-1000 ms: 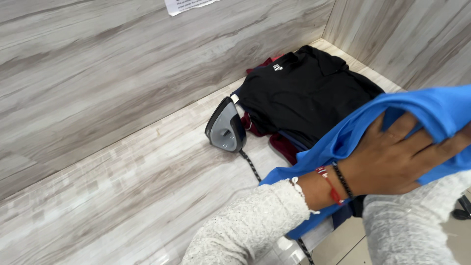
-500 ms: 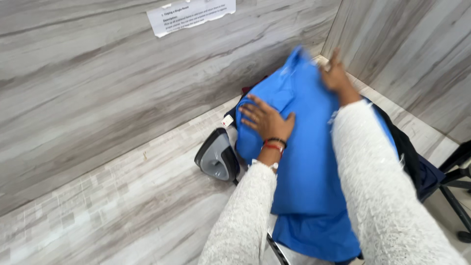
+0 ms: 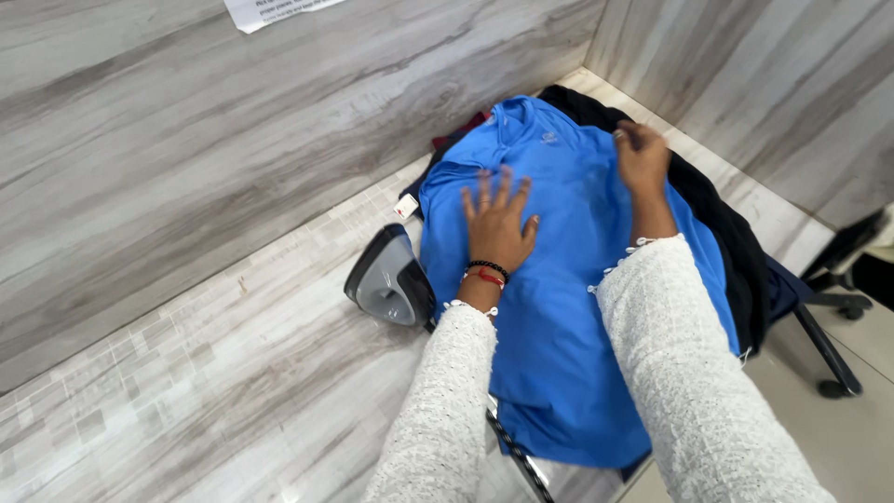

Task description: The person irons a blue t-shirt and then a white t-shirt on a tiled floor. They smooth the fabric with their hands, use an electric iron to remove wrinkles, and fold the shirts after ironing.

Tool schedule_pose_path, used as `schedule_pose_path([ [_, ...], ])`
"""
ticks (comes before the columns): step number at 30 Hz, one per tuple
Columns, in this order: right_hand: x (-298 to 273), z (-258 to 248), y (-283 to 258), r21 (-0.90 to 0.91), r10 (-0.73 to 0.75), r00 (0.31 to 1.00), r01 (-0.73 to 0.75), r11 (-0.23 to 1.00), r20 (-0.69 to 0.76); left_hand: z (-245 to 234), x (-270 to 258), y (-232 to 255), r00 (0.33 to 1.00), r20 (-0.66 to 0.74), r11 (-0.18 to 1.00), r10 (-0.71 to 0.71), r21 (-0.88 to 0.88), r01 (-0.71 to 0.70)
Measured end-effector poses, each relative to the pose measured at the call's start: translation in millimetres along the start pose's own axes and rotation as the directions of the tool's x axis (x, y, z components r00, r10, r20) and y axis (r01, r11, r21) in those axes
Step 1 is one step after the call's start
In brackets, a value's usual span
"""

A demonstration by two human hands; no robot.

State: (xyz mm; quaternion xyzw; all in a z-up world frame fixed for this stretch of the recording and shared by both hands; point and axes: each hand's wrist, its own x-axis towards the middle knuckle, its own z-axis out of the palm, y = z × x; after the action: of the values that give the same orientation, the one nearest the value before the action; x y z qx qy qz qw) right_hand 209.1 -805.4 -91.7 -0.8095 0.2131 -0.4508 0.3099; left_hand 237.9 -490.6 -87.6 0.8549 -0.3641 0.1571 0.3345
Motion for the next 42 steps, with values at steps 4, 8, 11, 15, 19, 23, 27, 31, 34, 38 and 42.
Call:
schedule_pose_path([
  [4, -31, -75, -18, -0.277, 0.336, 0.891, -0.421, 0.864, -0.306, -19, -45, 38, 0.967, 0.126, 0.964, 0.221, -0.177, -0.197],
  [8, -69, -138, -25, -0.491, 0.614, 0.726, -0.675, 0.551, -0.309, -46, -139, 84, 0.879, 0.194, 0.893, 0.436, -0.211, -0.397],
  [11, -85, -170, -23, -0.581, 0.766, 0.629, -0.675, 0.455, -0.131, -64, -187, 107, 0.802, 0.398, 0.894, 0.445, -0.246, -0.374],
  [15, -83, -196, -17, -0.631, 0.879, 0.471, -0.661, 0.405, 0.07, -62, -215, 113, 0.8, 0.449, 0.917, 0.398, -0.184, -0.353],
  [19, -83, -200, -21, -0.79, 0.874, 0.45, -0.461, 0.405, 0.185, -44, -228, 111, 0.846, 0.36, 0.908, 0.393, -0.011, -0.418],
  [23, -84, -175, -23, -0.871, 0.865, 0.464, -0.324, 0.369, 0.193, -44, -226, 110, 0.845, 0.334, 0.904, 0.417, -0.057, -0.423],
  [27, -67, -179, -28, -0.867, 0.821, 0.56, -0.352, 0.353, 0.107, -72, -215, 127, 0.901, 0.178, 0.905, 0.395, -0.244, -0.348],
  [31, -53, -220, -37, -0.461, 0.649, 0.742, -0.641, 0.614, -0.167, -96, -202, 152, 0.895, 0.177, 0.825, 0.41, -0.492, -0.28],
  [34, -49, -238, -35, -0.336, 0.572, 0.727, -0.685, 0.647, -0.379, -93, -194, 176, 0.821, 0.316, 0.749, 0.476, -0.636, -0.189],
  [38, -41, -244, -11, -0.491, 0.228, 0.72, -0.635, 0.596, -0.655, -74, -188, 166, 0.745, 0.432, 0.755, 0.508, -0.639, -0.145],
  [42, -42, -192, 7, -0.633, -0.043, 0.851, -0.354, 0.689, -0.523, -50, -174, 115, 0.877, 0.256, 0.891, 0.406, -0.324, -0.318],
])
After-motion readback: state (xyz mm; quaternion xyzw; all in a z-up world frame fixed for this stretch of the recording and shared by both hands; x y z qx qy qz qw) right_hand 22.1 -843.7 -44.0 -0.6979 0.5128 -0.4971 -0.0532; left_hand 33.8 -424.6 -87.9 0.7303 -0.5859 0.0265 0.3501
